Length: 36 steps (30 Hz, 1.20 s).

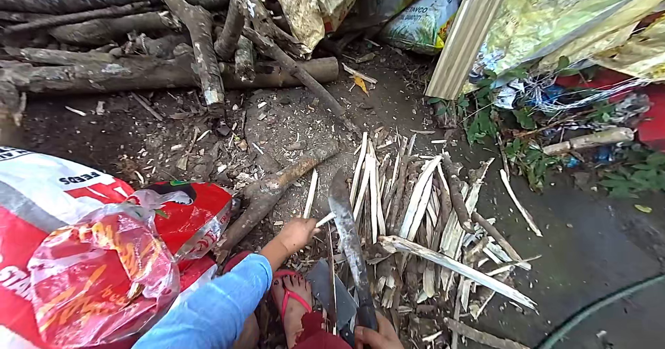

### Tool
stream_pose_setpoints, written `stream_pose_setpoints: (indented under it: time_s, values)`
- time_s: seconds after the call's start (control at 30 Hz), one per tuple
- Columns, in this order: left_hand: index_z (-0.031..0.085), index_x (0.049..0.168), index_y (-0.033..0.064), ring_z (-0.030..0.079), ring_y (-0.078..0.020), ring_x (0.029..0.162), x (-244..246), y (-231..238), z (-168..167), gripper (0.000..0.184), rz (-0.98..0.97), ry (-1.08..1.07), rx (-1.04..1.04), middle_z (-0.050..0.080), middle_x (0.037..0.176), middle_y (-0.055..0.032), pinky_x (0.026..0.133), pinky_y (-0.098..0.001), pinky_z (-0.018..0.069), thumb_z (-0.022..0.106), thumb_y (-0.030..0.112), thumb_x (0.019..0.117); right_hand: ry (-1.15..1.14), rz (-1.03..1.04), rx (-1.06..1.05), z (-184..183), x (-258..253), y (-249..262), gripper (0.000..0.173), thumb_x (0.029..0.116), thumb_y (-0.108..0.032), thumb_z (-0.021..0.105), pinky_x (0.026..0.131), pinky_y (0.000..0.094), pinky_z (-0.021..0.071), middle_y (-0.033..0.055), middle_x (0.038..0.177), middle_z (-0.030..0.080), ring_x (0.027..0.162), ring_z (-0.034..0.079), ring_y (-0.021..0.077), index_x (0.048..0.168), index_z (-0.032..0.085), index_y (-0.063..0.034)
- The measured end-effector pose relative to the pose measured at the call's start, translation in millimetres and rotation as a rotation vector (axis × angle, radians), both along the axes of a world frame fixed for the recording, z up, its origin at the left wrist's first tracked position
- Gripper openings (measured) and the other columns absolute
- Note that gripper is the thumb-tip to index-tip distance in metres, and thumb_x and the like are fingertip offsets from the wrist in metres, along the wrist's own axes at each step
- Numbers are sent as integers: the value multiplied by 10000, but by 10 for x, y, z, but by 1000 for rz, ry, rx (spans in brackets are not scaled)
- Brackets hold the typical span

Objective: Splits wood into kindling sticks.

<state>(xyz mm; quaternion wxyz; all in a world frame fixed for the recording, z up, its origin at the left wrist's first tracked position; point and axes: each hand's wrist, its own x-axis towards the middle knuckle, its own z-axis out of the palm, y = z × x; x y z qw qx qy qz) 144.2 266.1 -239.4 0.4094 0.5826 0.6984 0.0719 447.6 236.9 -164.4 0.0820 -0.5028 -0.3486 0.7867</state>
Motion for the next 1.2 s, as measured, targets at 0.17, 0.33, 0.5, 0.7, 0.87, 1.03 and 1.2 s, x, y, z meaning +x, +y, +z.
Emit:
stream_pose_setpoints:
  time_s: [0.17, 0.33, 0.5, 0.7, 0.87, 1.03, 1.2]
  values:
    - [513, 1305, -31, 556, -141, 656, 157, -34, 40, 389, 569, -655, -89, 550, 808, -55, 675, -310, 514, 265, 226, 1151, -345, 114, 305, -130, -160, 192, 378, 858, -13, 672, 548, 325, 580, 56, 632, 621, 500, 623, 142, 1197, 523, 59]
    - [501, 1353, -43, 630, -135, 899, 25, -162, -65, 290, 807, -826, -66, 603, 1121, -115, 829, -306, 546, 402, 62, 1102, -309, -26, 301, -160, -183, 211, 339, 833, 32, 639, 510, 304, 574, 50, 581, 614, 462, 618, 136, 1147, 512, 49]
    - [619, 1265, -66, 656, -236, 1134, -145, -69, -112, 264, 792, -472, 75, 670, 1230, -205, 1032, -395, 501, 574, 41, 1028, -348, -6, 336, -189, -127, 98, 355, 820, 46, 631, 539, 299, 571, 38, 601, 611, 487, 618, 122, 1154, 515, 72]
    - [614, 1269, -74, 679, -228, 1122, -157, 131, -186, 302, 804, -414, 150, 683, 1222, -211, 1035, -375, 514, 614, 108, 1028, -454, 213, 428, -214, -110, -6, 457, 825, -23, 715, 660, 408, 592, 150, 764, 663, 608, 662, 201, 1222, 553, 135]
    - [573, 1291, -92, 650, -178, 996, -123, 46, -205, 319, 929, -646, 200, 631, 1241, -203, 895, -325, 542, 598, -44, 977, -483, 260, 381, -224, -140, -18, 468, 828, -17, 728, 663, 403, 584, 159, 793, 661, 614, 654, 199, 1242, 559, 121]
    - [543, 1392, -50, 566, -310, 1316, -251, -338, -318, 476, 874, -297, 144, 563, 1423, -238, 1114, -416, 462, 679, 25, 941, -516, 275, 359, -322, -57, -30, 452, 821, -32, 740, 670, 416, 586, 151, 777, 667, 612, 658, 207, 1220, 577, 107]
    - [637, 1342, -16, 506, -417, 1385, -135, -239, -181, 365, 445, 114, 77, 583, 1434, -235, 1183, -551, 357, 598, 159, 1023, -526, 273, 327, -419, -21, -63, 460, 821, -21, 727, 671, 428, 583, 163, 787, 666, 616, 657, 221, 1233, 568, 110]
